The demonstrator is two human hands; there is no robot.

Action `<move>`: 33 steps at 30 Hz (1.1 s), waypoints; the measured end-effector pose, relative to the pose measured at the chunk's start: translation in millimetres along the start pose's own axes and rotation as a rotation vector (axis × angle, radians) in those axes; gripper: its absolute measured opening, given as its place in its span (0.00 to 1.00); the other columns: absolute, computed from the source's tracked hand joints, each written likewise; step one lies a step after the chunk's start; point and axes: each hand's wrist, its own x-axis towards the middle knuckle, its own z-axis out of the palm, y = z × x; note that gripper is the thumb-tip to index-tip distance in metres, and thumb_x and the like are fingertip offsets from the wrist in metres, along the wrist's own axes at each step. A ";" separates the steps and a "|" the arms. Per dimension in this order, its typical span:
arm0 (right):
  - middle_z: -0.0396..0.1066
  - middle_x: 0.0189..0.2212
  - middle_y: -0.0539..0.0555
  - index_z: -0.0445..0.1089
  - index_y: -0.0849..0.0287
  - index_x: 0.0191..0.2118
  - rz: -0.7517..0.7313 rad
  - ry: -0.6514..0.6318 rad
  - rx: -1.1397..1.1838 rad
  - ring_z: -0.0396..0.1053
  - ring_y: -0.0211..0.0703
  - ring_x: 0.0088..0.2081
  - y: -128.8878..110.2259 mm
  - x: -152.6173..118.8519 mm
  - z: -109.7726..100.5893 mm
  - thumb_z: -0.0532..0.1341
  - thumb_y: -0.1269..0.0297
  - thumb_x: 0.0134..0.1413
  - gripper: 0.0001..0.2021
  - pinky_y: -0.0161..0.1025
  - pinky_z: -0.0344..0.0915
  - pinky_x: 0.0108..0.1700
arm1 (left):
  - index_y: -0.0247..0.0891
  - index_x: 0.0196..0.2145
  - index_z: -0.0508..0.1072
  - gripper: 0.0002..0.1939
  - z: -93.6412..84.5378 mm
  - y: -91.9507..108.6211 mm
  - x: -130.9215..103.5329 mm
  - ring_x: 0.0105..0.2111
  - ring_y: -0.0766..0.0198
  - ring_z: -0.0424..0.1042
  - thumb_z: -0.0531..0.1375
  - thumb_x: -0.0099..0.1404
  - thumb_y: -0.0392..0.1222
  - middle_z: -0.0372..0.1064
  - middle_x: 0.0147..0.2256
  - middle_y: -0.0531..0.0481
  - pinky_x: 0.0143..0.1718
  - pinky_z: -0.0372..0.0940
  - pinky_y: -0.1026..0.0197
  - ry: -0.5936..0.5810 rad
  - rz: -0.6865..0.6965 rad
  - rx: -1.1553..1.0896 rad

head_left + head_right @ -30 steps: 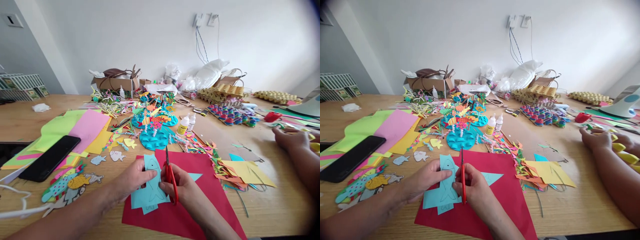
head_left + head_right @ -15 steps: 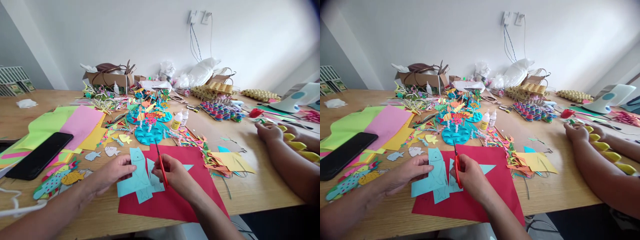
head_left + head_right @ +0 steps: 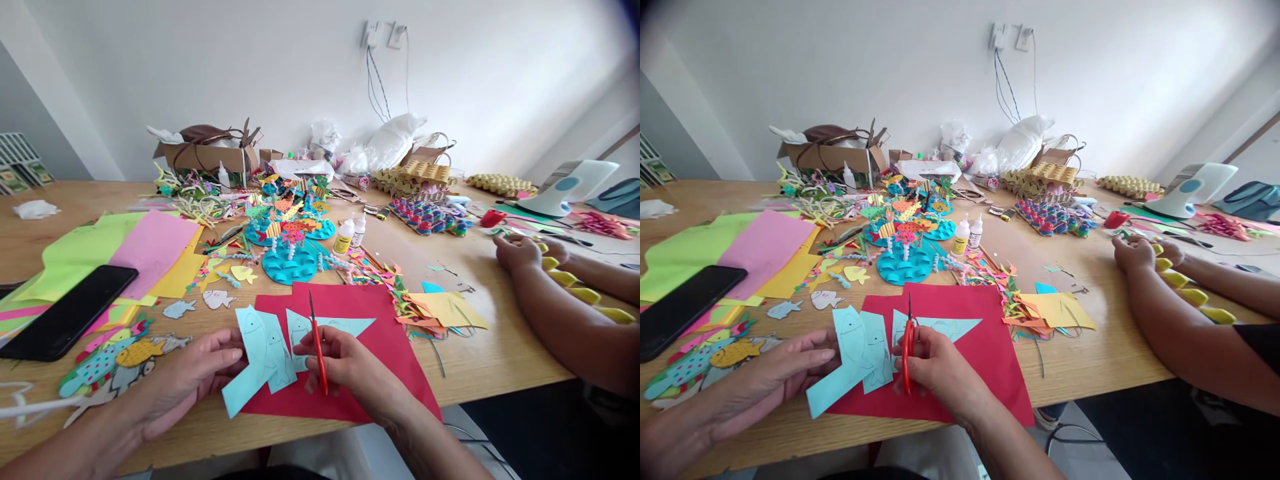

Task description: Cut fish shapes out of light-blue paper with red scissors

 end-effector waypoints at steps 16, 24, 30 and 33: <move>0.68 0.26 0.48 0.63 0.60 0.32 -0.002 0.000 0.045 0.68 0.35 0.22 9.2 9.9 18.9 0.62 0.66 0.35 0.13 0.30 0.52 0.19 | 0.43 0.58 0.62 0.27 10.0 -9.1 -6.7 0.54 0.53 0.65 0.60 0.61 0.38 0.64 0.58 0.46 0.53 0.59 0.55 0.013 0.113 0.041; 0.68 0.23 0.46 0.63 0.60 0.32 -0.092 -0.008 0.066 0.64 0.33 0.19 3.8 9.3 20.4 0.64 0.66 0.36 0.13 0.30 0.54 0.20 | 0.36 0.46 0.71 0.18 15.4 -4.2 9.2 0.37 0.57 0.71 0.61 0.56 0.36 0.75 0.38 0.46 0.41 0.64 0.57 0.042 0.180 0.257; 0.69 0.24 0.47 0.62 0.58 0.30 -0.249 0.132 0.035 0.62 0.34 0.21 -3.2 18.2 16.8 0.67 0.65 0.34 0.15 0.32 0.59 0.23 | 0.39 0.41 0.72 0.15 20.2 4.0 8.6 0.35 0.59 0.71 0.63 0.55 0.38 0.73 0.33 0.50 0.37 0.64 0.60 0.070 0.251 0.221; 0.64 0.20 0.44 0.62 0.58 0.28 -0.268 0.111 0.021 0.60 0.34 0.21 4.0 22.1 23.2 0.66 0.69 0.33 0.13 0.31 0.56 0.22 | 0.39 0.41 0.71 0.14 21.9 -0.2 8.5 0.36 0.59 0.69 0.63 0.55 0.38 0.70 0.32 0.51 0.38 0.63 0.59 0.110 0.279 0.236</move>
